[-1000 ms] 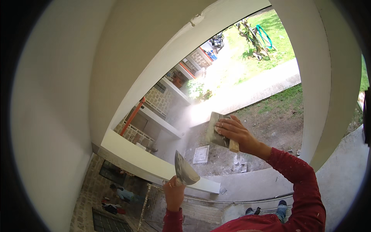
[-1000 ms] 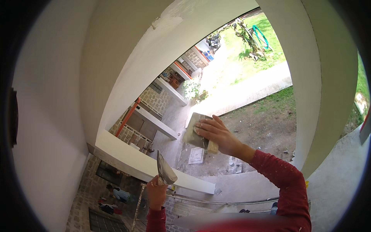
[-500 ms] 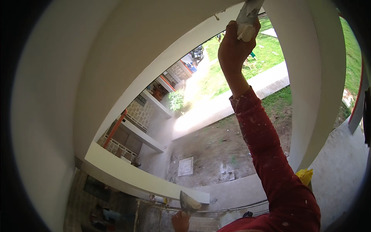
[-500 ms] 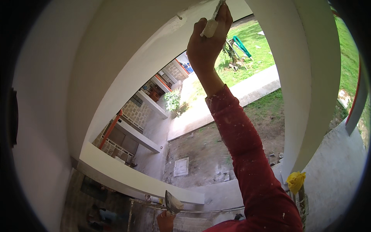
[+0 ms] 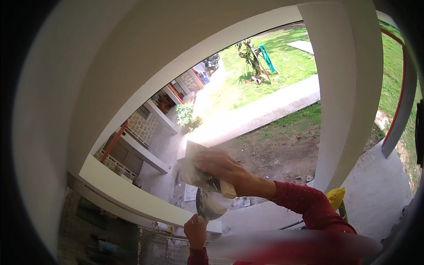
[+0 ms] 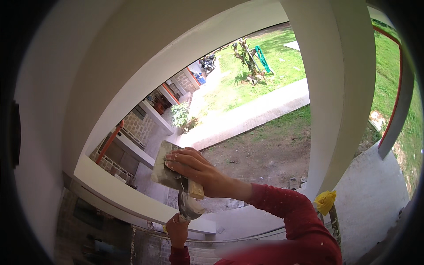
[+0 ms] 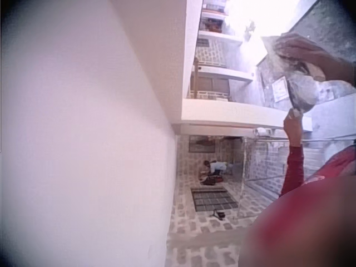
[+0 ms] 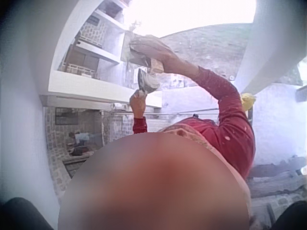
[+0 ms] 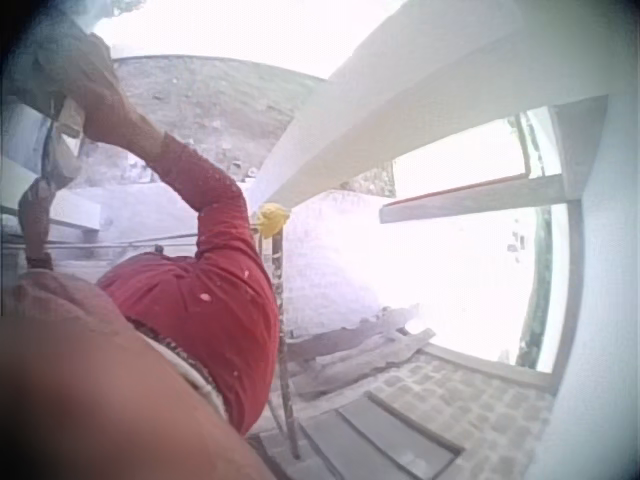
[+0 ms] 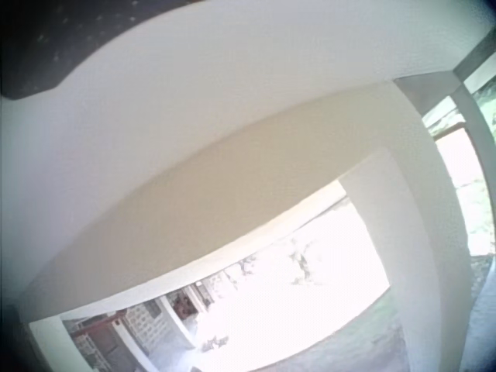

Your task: The person applies plaster to an exterior wall using a hawk and trowel while standing on scaffolding. They repeatedly scoop plaster from the hawk and smooth it onto the wall surface in short strokes.

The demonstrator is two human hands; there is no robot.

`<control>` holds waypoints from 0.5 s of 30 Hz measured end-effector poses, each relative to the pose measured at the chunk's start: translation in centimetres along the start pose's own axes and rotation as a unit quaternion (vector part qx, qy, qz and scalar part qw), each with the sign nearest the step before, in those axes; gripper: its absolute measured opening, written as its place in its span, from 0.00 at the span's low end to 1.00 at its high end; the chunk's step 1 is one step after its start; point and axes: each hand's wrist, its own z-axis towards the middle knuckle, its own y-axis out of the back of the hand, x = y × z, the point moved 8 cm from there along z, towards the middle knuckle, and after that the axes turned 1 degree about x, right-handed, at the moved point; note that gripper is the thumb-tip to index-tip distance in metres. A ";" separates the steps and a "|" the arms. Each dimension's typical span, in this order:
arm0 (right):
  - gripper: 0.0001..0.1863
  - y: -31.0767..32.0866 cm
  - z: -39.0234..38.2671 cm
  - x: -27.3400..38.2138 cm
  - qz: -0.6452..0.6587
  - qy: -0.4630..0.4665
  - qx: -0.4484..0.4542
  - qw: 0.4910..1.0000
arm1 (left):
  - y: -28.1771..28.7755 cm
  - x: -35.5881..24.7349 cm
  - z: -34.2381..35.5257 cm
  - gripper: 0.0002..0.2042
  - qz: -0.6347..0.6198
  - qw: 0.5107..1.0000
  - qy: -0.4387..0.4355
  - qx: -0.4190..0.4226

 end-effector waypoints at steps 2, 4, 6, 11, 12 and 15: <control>0.37 -2.8 -5.6 0.8 -0.007 -0.038 0.089 0.995 | -1.0 -0.7 1.9 0.14 -0.033 0.998 0.030 0.047; 0.34 -3.5 -10.6 0.8 -0.096 -0.018 0.196 0.976 | -1.1 -1.7 2.6 0.12 -0.140 0.988 0.045 0.037; 0.33 -0.9 -13.1 -1.9 -0.170 -0.095 0.188 0.963 | -0.4 -3.3 3.2 0.11 -0.077 0.997 -0.006 -0.003; 0.29 3.5 -14.4 -2.8 -0.259 -0.167 0.184 0.934 | -1.6 -5.0 4.7 0.19 -0.026 0.997 -0.003 0.075; 0.28 3.0 -14.2 -1.8 -0.276 -0.155 0.204 0.926 | -2.1 -5.5 4.7 0.20 0.029 0.996 -0.011 0.088; 0.25 0.6 -13.7 0.3 -0.326 -0.106 0.269 0.900 | -3.3 -7.6 4.8 0.09 0.034 0.995 -0.075 0.065</control>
